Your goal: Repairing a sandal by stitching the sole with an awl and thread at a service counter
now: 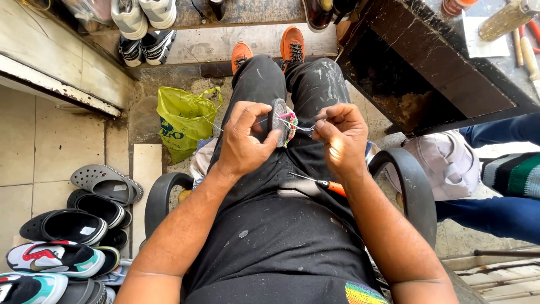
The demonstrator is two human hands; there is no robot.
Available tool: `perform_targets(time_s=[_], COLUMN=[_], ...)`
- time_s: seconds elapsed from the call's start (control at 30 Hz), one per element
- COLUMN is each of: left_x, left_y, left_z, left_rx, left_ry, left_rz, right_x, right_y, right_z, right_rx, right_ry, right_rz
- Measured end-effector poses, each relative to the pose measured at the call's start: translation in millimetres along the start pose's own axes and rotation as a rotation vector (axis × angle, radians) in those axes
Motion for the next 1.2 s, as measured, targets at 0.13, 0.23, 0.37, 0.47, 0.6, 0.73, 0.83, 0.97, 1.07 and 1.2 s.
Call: perform_targets(time_s=[0.13, 0.23, 0.37, 0.47, 0.6, 0.73, 0.83, 0.97, 1.07, 1.2], left_x=[33.1, 36.4, 37.3, 42.3, 35.5, 26.9, 24.7, 28.3, 27.9, 26.4], left_y=[2.1, 18.7, 36.1, 44.9, 51.3, 52.7, 53.0, 53.0, 53.6, 52.7], left_z=[13.9, 16.3, 18.2, 18.0, 15.4, 16.5, 16.7, 17.1, 17.1, 16.8], left_rx=[-0.053, -0.102, -0.110, -0.121, -0.103, -0.115, -0.133, -0.140, -0.153, -0.168], left_ry=[0.130, 0.231, 0.308, 0.318, 0.224, 0.154, 0.155, 0.144, 0.143, 0.146], left_rz=[0.084, 0.136, 0.154, 0.168, 0.136, 0.122, 0.142, 0.157, 0.168, 0.179], right_x=[-5.5, -8.4, -16.7, -17.8, -24.7, -21.2, -9.4, -18.0, -8.3, -0.7], right_y=[3.5, 2.2, 2.2, -0.4, 0.3, -8.9, -14.7, -3.7, -12.6, -15.3], right_z=[6.2, 9.5, 11.1, 11.3, 11.0, 8.8, 2.5, 5.5, 11.6, 13.4], right_rx=[-0.026, -0.065, -0.064, -0.040, 0.006, 0.019, 0.005, 0.014, 0.010, -0.006], right_ry=[0.010, -0.029, -0.059, -0.039, -0.029, -0.002, 0.051, 0.023, 0.012, -0.013], right_rz=[0.029, -0.026, -0.048, -0.005, -0.006, -0.025, -0.046, -0.130, -0.167, -0.164])
Point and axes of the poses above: each hand's wrist, its own z-axis towards the middle knuckle, its own y-axis out of the palm, x = y × z, the point moved 5 cm from there along z, towards the middle knuckle, and after that the axes turned 5 degrees about x, right-handed, at the moved point
